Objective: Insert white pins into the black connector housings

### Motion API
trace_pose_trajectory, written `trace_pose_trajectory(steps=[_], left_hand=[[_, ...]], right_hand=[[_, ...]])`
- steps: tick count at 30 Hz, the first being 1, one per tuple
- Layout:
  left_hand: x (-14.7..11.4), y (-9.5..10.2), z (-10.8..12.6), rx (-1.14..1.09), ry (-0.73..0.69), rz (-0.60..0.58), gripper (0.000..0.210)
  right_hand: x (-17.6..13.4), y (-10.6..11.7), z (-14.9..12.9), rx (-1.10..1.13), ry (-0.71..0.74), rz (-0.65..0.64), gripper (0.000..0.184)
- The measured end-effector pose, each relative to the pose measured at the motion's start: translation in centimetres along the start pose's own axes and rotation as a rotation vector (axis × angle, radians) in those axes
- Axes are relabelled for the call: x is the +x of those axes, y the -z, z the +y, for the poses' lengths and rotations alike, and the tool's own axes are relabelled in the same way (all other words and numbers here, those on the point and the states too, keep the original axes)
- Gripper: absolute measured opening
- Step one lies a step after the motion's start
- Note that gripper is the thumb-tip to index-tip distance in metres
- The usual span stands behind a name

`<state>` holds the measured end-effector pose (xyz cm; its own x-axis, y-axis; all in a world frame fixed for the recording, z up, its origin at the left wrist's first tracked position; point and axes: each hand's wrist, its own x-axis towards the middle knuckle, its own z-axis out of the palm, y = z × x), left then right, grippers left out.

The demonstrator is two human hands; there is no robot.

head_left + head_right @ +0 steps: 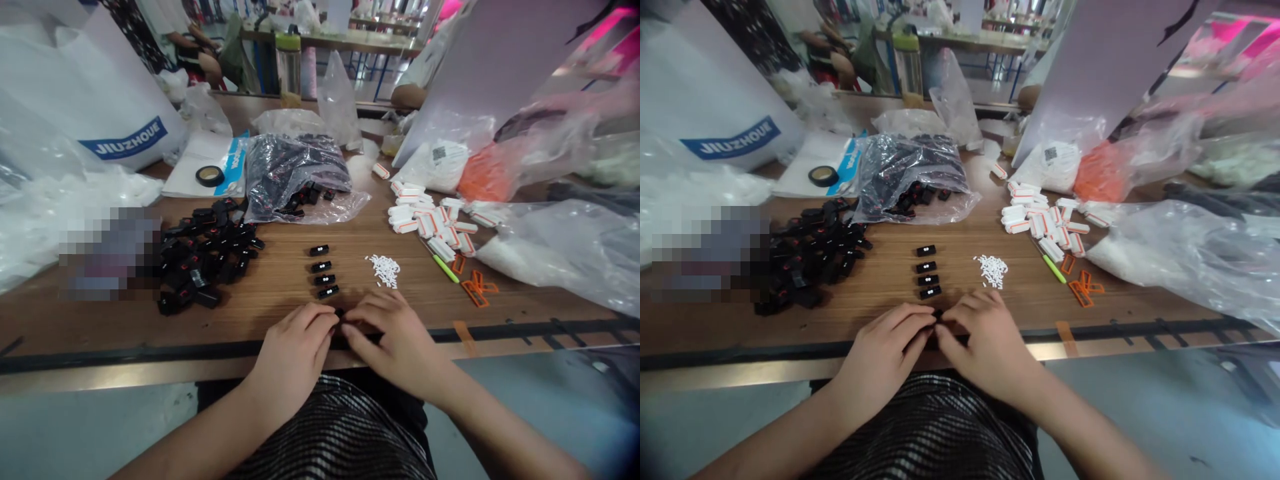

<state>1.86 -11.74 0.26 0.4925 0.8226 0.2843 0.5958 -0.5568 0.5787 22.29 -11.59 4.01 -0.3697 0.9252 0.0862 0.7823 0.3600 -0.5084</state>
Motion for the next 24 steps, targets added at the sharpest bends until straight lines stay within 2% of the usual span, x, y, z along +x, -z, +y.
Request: trace_pose_trajectory(steps=[3, 5, 7, 10, 15, 21, 24], left_hand=[[0.1, -0.2, -0.2, -0.048, 0.007, 0.054, 0.018], [0.1, -0.2, -0.2, -0.070, 0.020, 0.069, 0.018], [0.1, -0.1, -0.2, -0.079, 0.032, 0.070, 0.017], [0.3, 0.0, -0.1, -0.056, 0.038, 0.067, 0.016], [0.6, 0.1, -0.2, -0.030, 0.028, 0.065, 0.017], [0.6, 0.0, -0.2, -0.035, 0.033, 0.085, 0.018], [0.5, 0.0, -0.2, -0.043, 0.028, 0.093, 0.017]], right_hand=[[-0.7, 2.3, 3.9, -0.085, -0.163, 0.157, 0.021], [-1.1, 3.5, 6.4, -0.157, -0.288, 0.173, 0.021], [-1.3, 3.9, 7.8, -0.185, -0.351, 0.131, 0.021], [-1.2, 3.3, 7.7, -0.228, -0.363, 0.124, 0.023], [-0.8, 1.7, 6.4, -0.332, -0.299, 0.273, 0.024], [-1.0, 1.8, 8.0, -0.084, -0.376, 0.257, 0.017], [-1.2, 2.0, 8.4, -0.097, -0.392, 0.274, 0.017]])
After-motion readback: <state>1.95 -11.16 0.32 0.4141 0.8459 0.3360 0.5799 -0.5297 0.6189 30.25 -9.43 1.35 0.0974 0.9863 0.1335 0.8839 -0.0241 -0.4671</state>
